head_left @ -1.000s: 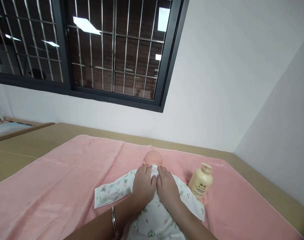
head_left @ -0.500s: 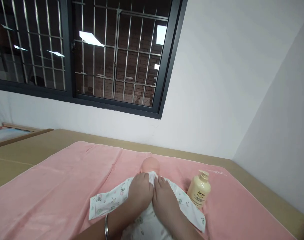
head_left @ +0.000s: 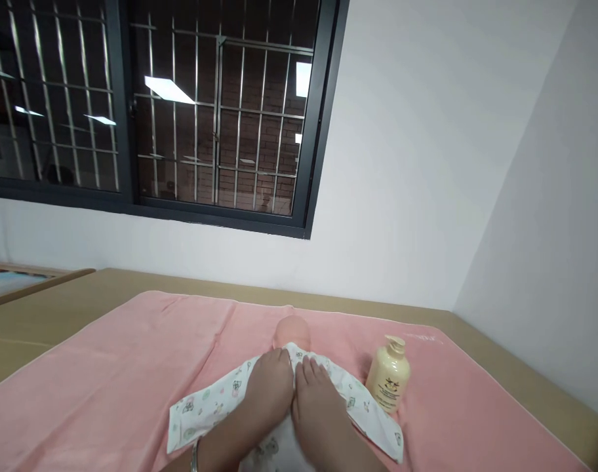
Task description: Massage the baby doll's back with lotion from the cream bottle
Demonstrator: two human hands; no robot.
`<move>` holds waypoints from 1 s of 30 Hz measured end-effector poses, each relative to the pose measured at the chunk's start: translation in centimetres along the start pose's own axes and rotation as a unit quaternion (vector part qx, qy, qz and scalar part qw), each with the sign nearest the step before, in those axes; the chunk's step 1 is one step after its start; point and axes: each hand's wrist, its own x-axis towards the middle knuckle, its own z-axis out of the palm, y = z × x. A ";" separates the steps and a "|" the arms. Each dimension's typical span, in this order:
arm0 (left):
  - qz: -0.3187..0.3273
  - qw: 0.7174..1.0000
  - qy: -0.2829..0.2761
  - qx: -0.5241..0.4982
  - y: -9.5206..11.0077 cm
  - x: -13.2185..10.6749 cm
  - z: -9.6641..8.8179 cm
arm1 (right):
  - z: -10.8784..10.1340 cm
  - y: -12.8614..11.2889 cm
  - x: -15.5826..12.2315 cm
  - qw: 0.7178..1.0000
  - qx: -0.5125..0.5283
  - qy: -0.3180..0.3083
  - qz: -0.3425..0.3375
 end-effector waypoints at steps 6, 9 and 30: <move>-0.015 0.999 0.013 0.030 -0.3 -0.1 0.8 | -1.0 1.4 0.8 0.998 0.062 0.017 0.004; 0.014 0.997 0.017 0.077 0.8 -1.3 1.1 | -1.6 3.1 2.4 0.994 0.093 0.003 0.053; -0.069 0.985 0.089 -0.130 -0.4 -0.6 3.5 | 1.7 2.6 2.7 0.986 0.121 0.096 0.061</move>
